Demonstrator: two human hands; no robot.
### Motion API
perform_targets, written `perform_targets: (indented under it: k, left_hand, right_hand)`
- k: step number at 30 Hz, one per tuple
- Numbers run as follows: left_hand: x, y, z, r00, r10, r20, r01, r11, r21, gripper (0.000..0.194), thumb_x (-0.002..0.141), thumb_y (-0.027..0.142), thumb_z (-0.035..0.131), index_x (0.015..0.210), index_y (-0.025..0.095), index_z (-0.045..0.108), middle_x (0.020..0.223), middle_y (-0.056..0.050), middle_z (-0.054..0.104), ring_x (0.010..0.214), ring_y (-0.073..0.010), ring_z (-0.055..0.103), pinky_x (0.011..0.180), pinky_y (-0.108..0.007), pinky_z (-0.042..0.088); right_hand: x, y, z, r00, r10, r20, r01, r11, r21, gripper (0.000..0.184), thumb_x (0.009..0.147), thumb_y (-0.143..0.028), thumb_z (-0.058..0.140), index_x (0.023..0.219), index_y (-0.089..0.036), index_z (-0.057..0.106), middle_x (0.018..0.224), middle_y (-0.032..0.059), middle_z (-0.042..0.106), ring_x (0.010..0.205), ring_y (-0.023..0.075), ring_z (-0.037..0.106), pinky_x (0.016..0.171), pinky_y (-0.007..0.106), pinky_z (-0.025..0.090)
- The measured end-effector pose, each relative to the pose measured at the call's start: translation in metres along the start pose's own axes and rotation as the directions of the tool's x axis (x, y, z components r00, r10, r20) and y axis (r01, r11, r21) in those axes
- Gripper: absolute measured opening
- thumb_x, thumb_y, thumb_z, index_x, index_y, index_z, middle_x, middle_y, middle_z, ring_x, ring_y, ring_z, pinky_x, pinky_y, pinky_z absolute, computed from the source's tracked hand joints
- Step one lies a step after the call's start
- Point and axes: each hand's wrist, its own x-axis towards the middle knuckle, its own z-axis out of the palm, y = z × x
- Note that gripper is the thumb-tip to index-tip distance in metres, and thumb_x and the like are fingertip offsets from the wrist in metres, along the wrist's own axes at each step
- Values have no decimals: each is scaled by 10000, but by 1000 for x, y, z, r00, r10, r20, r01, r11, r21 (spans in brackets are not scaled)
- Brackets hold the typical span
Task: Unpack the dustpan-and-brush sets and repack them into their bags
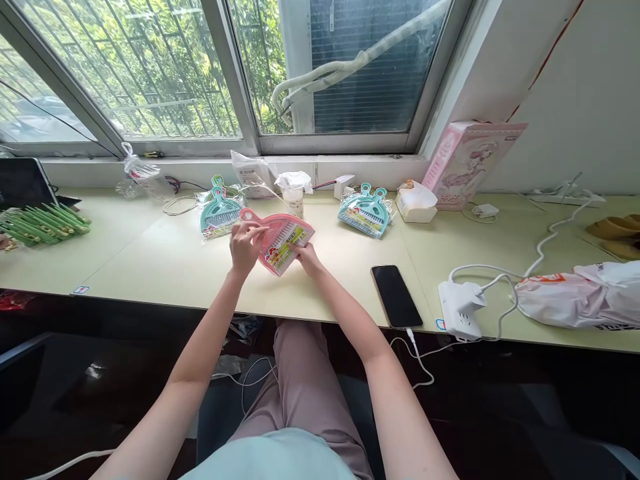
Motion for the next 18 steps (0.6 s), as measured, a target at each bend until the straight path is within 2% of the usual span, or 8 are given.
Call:
perform_targets:
  k: [1, 3, 4, 6, 9, 11, 15, 18]
  left_hand:
    - [-1, -2, 1, 991, -76, -109, 76, 997, -7, 274, 898, 410, 607, 1099, 259, 715, 1219, -104, 618, 1188, -276, 524, 1028, -425, 399]
    - [2, -10, 2, 906, -300, -300, 273, 953, -129, 489, 877, 505, 612, 1294, 249, 595, 1436, -126, 473, 1337, -285, 421, 1108, -451, 331]
    - [4, -16, 4, 853, -422, -306, 354, 900, -254, 588, 882, 550, 583, 1381, 248, 507, 1495, -133, 409, 1378, -275, 387, 1118, -444, 327]
    - [11, -25, 7, 801, -595, -68, 470, 695, -544, 693, 907, 622, 483, 1474, 241, 366, 1513, -145, 396, 1381, -251, 413, 1086, -410, 383]
    - [17, -26, 20, 749, -515, 417, 604, 272, -749, 728, 901, 661, 441, 1459, 197, 393, 1404, -160, 536, 1262, -261, 556, 989, -382, 484]
    - [16, -17, 33, 735, -415, 537, 626, 111, -772, 673, 876, 607, 534, 1382, 166, 498, 1315, -148, 616, 1191, -270, 610, 964, -379, 510]
    - [4, 10, 64, 765, -295, 573, 599, -2, -800, 554, 793, 447, 705, 1263, 172, 601, 1222, -114, 681, 1152, -268, 636, 988, -410, 509]
    - [-8, 21, 80, 740, -284, 609, 633, -10, -774, 557, 712, 413, 790, 1181, 150, 644, 1181, -131, 699, 1136, -302, 644, 993, -447, 505]
  right_hand:
    - [0, 0, 0, 1000, -7, -12, 7, 1000, 19, 388, 556, -199, 874, 895, -172, 688, 969, 66, 762, 958, 259, 709, 866, 389, 594]
    - [0, -1, 0, 1000, -16, -23, 16, 999, 41, 382, 567, -204, 874, 894, -173, 677, 970, 69, 762, 986, 266, 706, 896, 401, 591]
    - [0, -1, 1, 999, -20, -26, 21, 999, 48, 380, 573, -210, 874, 893, -175, 673, 969, 69, 763, 1002, 271, 703, 909, 407, 589]
    - [-1, -2, 2, 999, -25, -23, 26, 998, 54, 372, 584, -219, 873, 889, -180, 664, 966, 68, 764, 1031, 277, 696, 928, 415, 585]
    - [-2, -3, 5, 999, -26, -44, 28, 998, 52, 349, 606, -219, 864, 881, -178, 654, 959, 72, 763, 1051, 274, 692, 940, 415, 583]
    - [-1, -3, 6, 995, -29, -96, 35, 997, 63, 332, 618, -209, 851, 879, -176, 648, 958, 76, 761, 1049, 267, 693, 935, 409, 584]
    - [5, -4, 0, 966, -68, -251, 96, 990, 102, 297, 646, -199, 806, 895, -188, 644, 967, 61, 759, 1050, 244, 690, 910, 383, 590]
    - [10, -6, -8, 934, -130, -332, 164, 983, 78, 292, 667, -219, 776, 926, -199, 643, 984, 49, 754, 1062, 222, 683, 906, 355, 586]
